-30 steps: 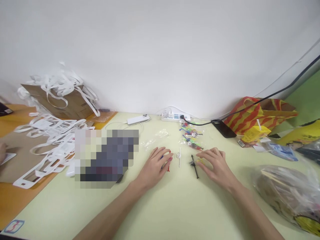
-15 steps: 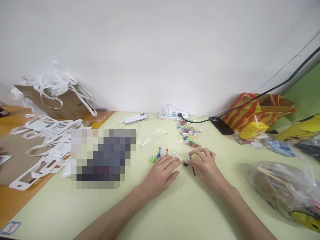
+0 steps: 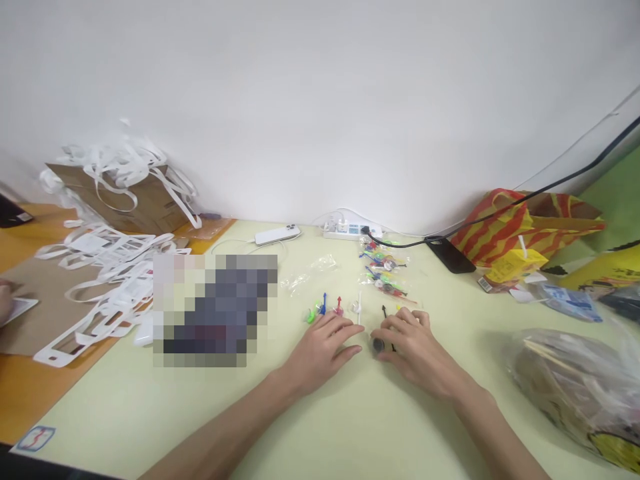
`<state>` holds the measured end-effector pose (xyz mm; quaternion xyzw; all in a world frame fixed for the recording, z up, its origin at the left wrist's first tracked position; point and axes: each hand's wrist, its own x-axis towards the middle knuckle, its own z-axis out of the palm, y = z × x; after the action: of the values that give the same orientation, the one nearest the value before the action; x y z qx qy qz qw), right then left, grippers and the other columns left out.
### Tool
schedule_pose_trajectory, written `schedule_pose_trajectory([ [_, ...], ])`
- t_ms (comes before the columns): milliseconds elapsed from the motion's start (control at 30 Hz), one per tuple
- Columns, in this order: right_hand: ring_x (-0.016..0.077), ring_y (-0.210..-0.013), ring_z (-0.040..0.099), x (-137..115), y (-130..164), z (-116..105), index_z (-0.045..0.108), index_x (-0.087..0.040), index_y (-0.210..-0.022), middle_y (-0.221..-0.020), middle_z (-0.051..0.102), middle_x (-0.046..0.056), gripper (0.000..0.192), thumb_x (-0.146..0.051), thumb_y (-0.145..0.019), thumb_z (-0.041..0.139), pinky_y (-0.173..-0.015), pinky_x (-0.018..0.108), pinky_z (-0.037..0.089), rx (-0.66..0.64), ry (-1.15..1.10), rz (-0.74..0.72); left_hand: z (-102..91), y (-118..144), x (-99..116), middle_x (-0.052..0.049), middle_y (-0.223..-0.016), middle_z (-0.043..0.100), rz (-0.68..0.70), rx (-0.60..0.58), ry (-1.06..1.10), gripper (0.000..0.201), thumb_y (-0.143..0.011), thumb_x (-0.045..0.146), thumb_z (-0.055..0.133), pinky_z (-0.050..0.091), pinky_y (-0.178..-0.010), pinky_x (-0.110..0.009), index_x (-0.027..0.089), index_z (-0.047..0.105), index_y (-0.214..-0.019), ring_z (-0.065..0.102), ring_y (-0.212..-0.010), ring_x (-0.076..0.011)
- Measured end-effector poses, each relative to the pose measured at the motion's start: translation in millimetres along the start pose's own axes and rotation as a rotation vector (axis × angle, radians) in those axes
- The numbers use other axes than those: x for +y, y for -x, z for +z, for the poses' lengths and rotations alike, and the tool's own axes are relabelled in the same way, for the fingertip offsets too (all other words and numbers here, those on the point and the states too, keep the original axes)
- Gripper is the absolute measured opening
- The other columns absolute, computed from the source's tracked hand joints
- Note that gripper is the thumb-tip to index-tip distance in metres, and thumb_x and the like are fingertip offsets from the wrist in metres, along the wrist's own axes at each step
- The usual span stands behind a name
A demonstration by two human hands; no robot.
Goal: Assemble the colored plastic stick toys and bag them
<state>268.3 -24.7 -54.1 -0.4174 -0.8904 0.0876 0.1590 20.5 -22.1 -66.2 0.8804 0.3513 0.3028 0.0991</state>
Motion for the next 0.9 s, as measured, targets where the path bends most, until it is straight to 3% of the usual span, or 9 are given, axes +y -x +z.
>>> schedule_pose_trajectory([
  [233, 0.0254, -0.097, 0.054, -16, -5, 3, 0.066, -0.025, -0.097, -0.099, 0.07, 0.007, 0.012, -0.022, -0.098, 0.054, -0.088, 0.045, 0.034, -0.038, -0.153, -0.011, 3.7, 2, 1, -0.007, -0.12, 0.069, 0.049, -0.056, 0.033, 0.039, -0.093, 0.034, 0.067, 0.048, -0.107, -0.046, 0.023, 0.059, -0.13, 0.063, -0.111, -0.0238],
  [367, 0.0247, -0.099, 0.053, -33, -2, 3, 0.056, -0.025, -0.096, -0.099, 0.065, 0.005, 0.003, -0.028, -0.097, 0.057, -0.09, 0.043, 0.039, -0.004, -0.382, 0.129, 0.6, 3, -1, -0.007, -0.116, 0.071, 0.116, -0.038, 0.052, 0.04, -0.095, 0.024, 0.066, 0.052, -0.099, -0.042, 0.021, 0.057, -0.133, 0.064, -0.106, -0.0226],
  [500, 0.0246, -0.1, 0.055, -40, 2, 12, 0.046, -0.026, -0.1, -0.105, 0.062, 0.004, 0.022, -0.035, -0.092, 0.064, -0.089, 0.041, 0.044, 0.099, -0.591, 0.342, -4.4, 1, -1, -0.006, -0.106, 0.072, 0.222, 0.033, 0.055, 0.038, -0.095, 0.018, 0.064, 0.054, -0.093, -0.038, 0.022, 0.059, -0.131, 0.066, -0.097, -0.0191],
  [600, 0.0266, -0.107, 0.056, -36, 1, 13, 0.046, -0.029, -0.113, -0.102, 0.068, 0.002, 0.038, -0.041, -0.087, 0.071, -0.095, 0.043, 0.041, 0.107, -0.672, 0.367, -5.3, -1, 2, -0.006, -0.104, 0.073, 0.264, 0.061, 0.072, 0.028, -0.095, 0.019, 0.064, 0.055, -0.09, -0.036, 0.024, 0.064, -0.122, 0.067, -0.093, -0.0182],
  [667, 0.0273, -0.109, 0.056, -30, 0, 8, 0.05, -0.031, -0.118, -0.103, 0.07, 0.0, 0.042, -0.043, -0.086, 0.072, -0.096, 0.044, 0.038, 0.141, -0.653, 0.357, -5.1, -2, 3, -0.007, -0.102, 0.074, 0.254, 0.072, 0.094, 0.021, -0.094, 0.022, 0.066, 0.055, -0.089, -0.036, 0.022, 0.065, -0.115, 0.067, -0.093, -0.0189],
  [767, 0.0257, -0.092, 0.059, -17, -1, 0, 0.063, -0.028, -0.1, -0.089, 0.071, 0.001, 0.019, -0.045, -0.092, 0.065, -0.091, 0.044, 0.035, 0.29, -0.467, 0.423, -5.5, -3, 2, -0.007, -0.101, 0.074, 0.197, 0.068, 0.152, 0.019, -0.093, 0.023, 0.068, 0.055, -0.094, -0.038, 0.02, 0.064, -0.111, 0.068, -0.095, -0.0195],
  [833, 0.0242, -0.08, 0.057, -8, 0, -1, 0.067, -0.026, -0.087, -0.074, 0.067, 0.001, 0.02, -0.043, -0.096, 0.059, -0.087, 0.044, 0.032, 0.371, -0.284, 0.476, -6.3, -3, 0, -0.006, -0.1, 0.074, 0.159, 0.064, 0.196, 0.019, -0.093, 0.021, 0.067, 0.054, -0.097, -0.039, 0.021, 0.063, -0.111, 0.069, -0.096, -0.0191],
  [900, 0.0234, -0.075, 0.056, -2, 1, 3, 0.069, -0.025, -0.082, -0.067, 0.063, 0.001, 0.022, -0.038, -0.097, 0.058, -0.081, 0.043, 0.03, 0.371, -0.13, 0.474, -6.8, -2, -1, -0.005, -0.1, 0.074, 0.128, 0.072, 0.231, 0.019, -0.092, 0.019, 0.066, 0.054, -0.098, -0.039, 0.021, 0.061, -0.111, 0.069, -0.095, -0.0185],
])
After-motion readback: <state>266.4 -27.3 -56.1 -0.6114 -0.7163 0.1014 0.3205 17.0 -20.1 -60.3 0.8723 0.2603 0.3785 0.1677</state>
